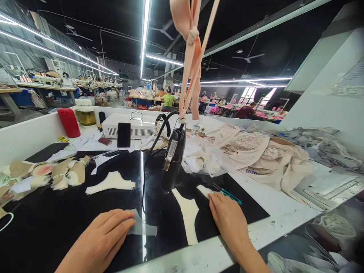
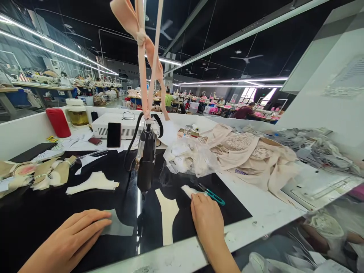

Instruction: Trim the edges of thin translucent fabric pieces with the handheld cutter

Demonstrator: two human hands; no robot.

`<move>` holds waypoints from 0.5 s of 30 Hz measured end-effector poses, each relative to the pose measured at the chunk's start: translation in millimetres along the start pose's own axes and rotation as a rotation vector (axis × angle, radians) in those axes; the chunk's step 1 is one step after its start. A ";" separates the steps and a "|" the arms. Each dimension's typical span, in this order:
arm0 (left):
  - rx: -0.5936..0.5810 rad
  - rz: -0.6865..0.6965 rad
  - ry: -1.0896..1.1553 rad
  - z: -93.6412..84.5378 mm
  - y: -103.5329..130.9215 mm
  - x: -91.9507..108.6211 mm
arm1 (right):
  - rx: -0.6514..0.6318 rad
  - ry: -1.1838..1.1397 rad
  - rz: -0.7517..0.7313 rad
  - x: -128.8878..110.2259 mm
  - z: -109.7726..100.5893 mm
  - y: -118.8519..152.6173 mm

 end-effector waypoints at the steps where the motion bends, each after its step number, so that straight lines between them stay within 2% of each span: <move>1: 0.009 0.021 -0.013 0.0 -0.1 1.0 | -0.002 -0.002 0.008 0.7 0.4 0.4; 9: 0.071 0.084 -0.038 -6.9 -9.7 10.3 | -0.040 -0.143 0.145 4.5 -0.3 -4.2; 12: 0.076 0.076 -0.025 -8.3 -11.5 10.9 | -0.057 -0.259 0.268 7.7 -5.7 -9.3; 15: 0.087 0.092 -0.016 -8.1 -10.9 10.1 | -0.046 -0.395 0.456 19.1 -11.9 -12.3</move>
Point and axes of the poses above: each hand's wrist, its own y-axis away from the middle knuckle, its own z-axis out of the palm, x = y × z, the point moved 2 cm from there along -y, towards the middle knuckle, and after that the axes turned 7 degrees about x, right-handed, at the moved point
